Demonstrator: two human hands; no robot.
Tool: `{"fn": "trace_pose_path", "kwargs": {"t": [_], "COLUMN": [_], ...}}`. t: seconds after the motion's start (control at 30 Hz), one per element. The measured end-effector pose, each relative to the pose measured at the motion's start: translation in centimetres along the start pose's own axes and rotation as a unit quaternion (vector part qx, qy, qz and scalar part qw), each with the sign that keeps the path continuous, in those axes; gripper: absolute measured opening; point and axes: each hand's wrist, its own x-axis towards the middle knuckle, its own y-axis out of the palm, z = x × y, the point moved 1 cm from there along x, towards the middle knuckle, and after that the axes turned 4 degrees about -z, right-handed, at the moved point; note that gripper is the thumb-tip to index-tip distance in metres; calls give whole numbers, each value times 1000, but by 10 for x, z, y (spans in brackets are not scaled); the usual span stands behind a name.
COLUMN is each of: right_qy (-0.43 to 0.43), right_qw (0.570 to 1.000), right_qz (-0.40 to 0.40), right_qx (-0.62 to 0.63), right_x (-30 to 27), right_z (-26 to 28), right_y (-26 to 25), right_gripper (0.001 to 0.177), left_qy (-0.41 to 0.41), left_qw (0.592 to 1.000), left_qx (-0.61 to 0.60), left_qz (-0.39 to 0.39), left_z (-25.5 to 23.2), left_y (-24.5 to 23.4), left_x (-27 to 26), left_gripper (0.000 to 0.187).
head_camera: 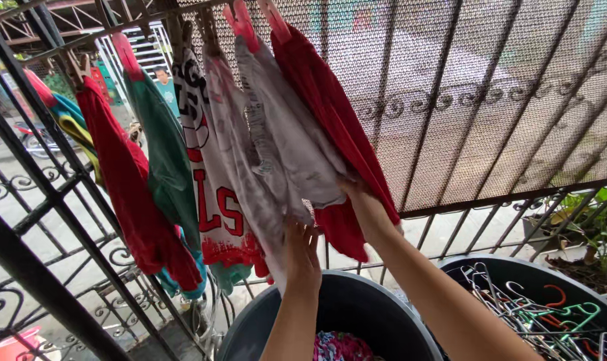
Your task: The person takes wet clothes from a black basin and hangs them on a metal drying rack using hangers and clips. They handle several items including a red shirt, a white shirt, and a green shirt, securing each to the rack.
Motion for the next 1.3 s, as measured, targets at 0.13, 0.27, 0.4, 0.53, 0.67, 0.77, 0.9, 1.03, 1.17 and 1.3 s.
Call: {"fn": "trace_pose_path", "kwargs": {"t": [0.13, 0.27, 0.4, 0.53, 0.67, 0.77, 0.9, 1.03, 1.17, 1.3], "right_qy": [92, 30, 74, 59, 14, 68, 180, 121, 82, 51], "right_qw": [994, 999, 995, 994, 994, 898, 907, 910, 929, 957], "right_qz": [-55, 20, 57, 74, 57, 165, -1, 104, 112, 73], "right_qx": [10, -24, -35, -57, 93, 401, 379, 382, 344, 275], "right_x": [-7, -21, -39, -47, -41, -36, -45, -68, -91, -97], "right_z": [-1, -7, -10, -17, -32, -36, -36, -17, -4, -3], "right_y": [7, 19, 23, 30, 22, 5, -1, 17, 18, 12], "right_gripper": [48, 35, 28, 26, 22, 24, 38, 41, 41, 45], "left_qy": [-74, -77, -44, -55, -31, -39, 7, -21, -56, -9], "left_qw": [978, 978, 988, 989, 979, 956, 958, 958, 967, 976], "left_qx": [-188, -186, -140, -83, -193, -292, -285, -285, -229, -209], "left_qz": [-54, -48, -52, -106, 57, 8, -22, 12, -100, 63], "left_z": [12, 16, 3, -7, -17, -45, -75, -79, -69, -54], "left_y": [15, 7, -12, -44, -70, -83, -69, -48, -54, -73], "left_x": [8, -3, -3, -4, -11, -21, -41, -58, -66, -88], "left_gripper": [32, 28, 25, 25, 21, 29, 39, 46, 51, 35]}}
